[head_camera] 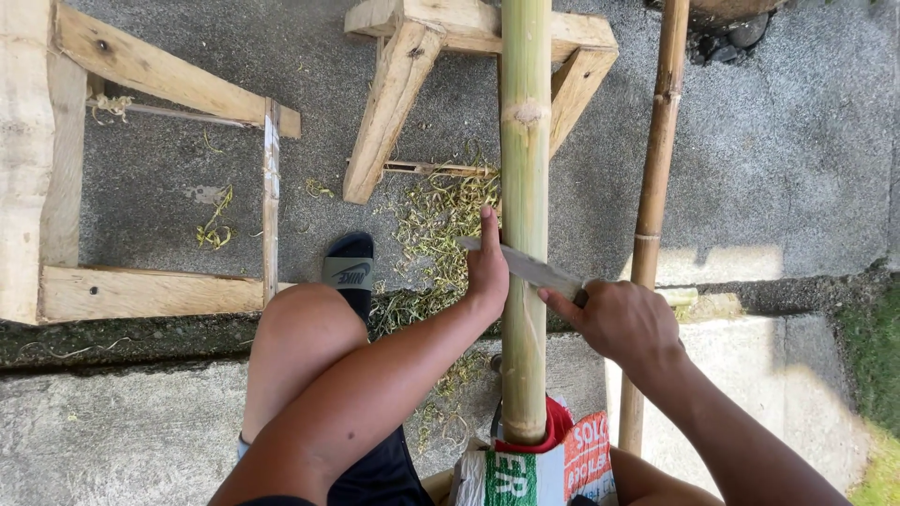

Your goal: The recorder uses a knife to scrape the outer layer off a bamboo pole while sitting outdoors.

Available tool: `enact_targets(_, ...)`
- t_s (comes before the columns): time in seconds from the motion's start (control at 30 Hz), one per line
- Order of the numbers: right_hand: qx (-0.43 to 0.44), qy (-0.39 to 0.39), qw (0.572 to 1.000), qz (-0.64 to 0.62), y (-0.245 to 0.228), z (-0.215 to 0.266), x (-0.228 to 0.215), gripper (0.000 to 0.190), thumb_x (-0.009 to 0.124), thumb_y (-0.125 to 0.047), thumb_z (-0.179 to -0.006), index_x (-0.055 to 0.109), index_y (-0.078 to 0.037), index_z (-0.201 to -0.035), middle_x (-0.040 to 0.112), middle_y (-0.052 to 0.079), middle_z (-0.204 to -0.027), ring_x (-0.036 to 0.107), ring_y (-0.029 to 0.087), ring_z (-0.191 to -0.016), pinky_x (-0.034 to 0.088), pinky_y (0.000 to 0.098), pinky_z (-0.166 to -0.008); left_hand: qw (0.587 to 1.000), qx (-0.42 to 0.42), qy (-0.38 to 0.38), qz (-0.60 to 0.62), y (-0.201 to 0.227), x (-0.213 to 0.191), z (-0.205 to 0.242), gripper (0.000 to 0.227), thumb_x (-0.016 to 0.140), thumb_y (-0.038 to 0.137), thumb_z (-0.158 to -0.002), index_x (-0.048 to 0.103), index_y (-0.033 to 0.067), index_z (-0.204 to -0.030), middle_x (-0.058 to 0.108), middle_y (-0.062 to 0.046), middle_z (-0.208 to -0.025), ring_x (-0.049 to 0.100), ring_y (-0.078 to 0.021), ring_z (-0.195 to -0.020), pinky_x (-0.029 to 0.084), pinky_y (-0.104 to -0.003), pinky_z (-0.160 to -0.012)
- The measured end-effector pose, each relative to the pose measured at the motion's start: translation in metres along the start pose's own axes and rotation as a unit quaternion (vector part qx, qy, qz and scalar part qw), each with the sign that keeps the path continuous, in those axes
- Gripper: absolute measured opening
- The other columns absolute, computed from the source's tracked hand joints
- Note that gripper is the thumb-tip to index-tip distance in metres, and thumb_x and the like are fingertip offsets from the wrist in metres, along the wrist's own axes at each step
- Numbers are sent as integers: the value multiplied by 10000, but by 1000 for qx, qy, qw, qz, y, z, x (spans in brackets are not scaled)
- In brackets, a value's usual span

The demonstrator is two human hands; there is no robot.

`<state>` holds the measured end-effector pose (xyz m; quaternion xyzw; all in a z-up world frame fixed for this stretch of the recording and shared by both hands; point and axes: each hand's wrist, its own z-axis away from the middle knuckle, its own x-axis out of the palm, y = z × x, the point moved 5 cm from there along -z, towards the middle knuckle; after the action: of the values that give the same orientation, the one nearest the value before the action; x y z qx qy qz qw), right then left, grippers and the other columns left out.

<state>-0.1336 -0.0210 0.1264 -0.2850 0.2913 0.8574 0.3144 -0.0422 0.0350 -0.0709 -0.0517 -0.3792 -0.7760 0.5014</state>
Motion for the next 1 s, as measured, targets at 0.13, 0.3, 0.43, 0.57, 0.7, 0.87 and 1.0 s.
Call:
enact_targets(0.13,15,-78,997,4,0,12,9,803,320,-823,-908,645,-127,-673,576,0,-477,580,133,-397,478,341,-377,999,-32,-14,-7,6,-2,25,745,318,804,-905,570,105,-947,543,-45,-794,617,-167,-754,536,-353,-732)
enact_targets(0.3,18,-47,999,5,-8,5,-6,844,313,-820,-921,667,-106,-641,562,11,-492,578,141,-413,477,341,-400,999,-21,2,-32,-10,0,-8,736,327,797,-960,511,89,-885,496,-27,-760,566,-164,-701,504,-378,-678)
enact_targets(0.43,12,-41,999,8,-5,7,-13,830,316,-813,-923,670,-108,-662,592,19,-496,599,151,-424,497,354,-421,1000,-9,0,-19,16,6,13,746,313,805,-945,525,90,-955,510,-37,-792,575,-162,-704,504,-365,-646)
enact_targets(0.57,13,-57,998,11,-2,8,-1,819,330,-814,-910,664,-109,-661,585,17,-489,579,140,-406,513,363,-418,999,-15,-6,-31,3,5,11,767,305,805,-905,594,110,-1055,580,-66,-860,641,-164,-776,548,-332,-686)
enact_targets(0.7,5,-10,1000,-6,-8,-5,-26,843,325,-815,-925,668,-100,-639,572,26,-475,575,152,-418,504,352,-447,999,23,17,-17,27,13,-7,749,338,802,-925,577,107,-1075,597,-64,-913,648,-172,-828,542,-328,-714)
enact_targets(0.87,10,-70,997,38,2,2,-5,821,306,-819,-929,643,-123,-652,514,-21,-499,566,134,-453,527,359,-460,999,-19,22,-29,5,7,-2,752,306,817,-905,537,103,-855,555,-42,-732,604,-187,-663,505,-351,-603)
enact_targets(1.0,20,-50,999,5,-7,-18,-29,847,320,-816,-930,655,-94,-639,518,-15,-485,563,133,-435,515,348,-442,998,0,37,-55,17,12,-31,751,323,835,-913,512,116,-810,520,-18,-718,571,-178,-648,487,-355,-599)
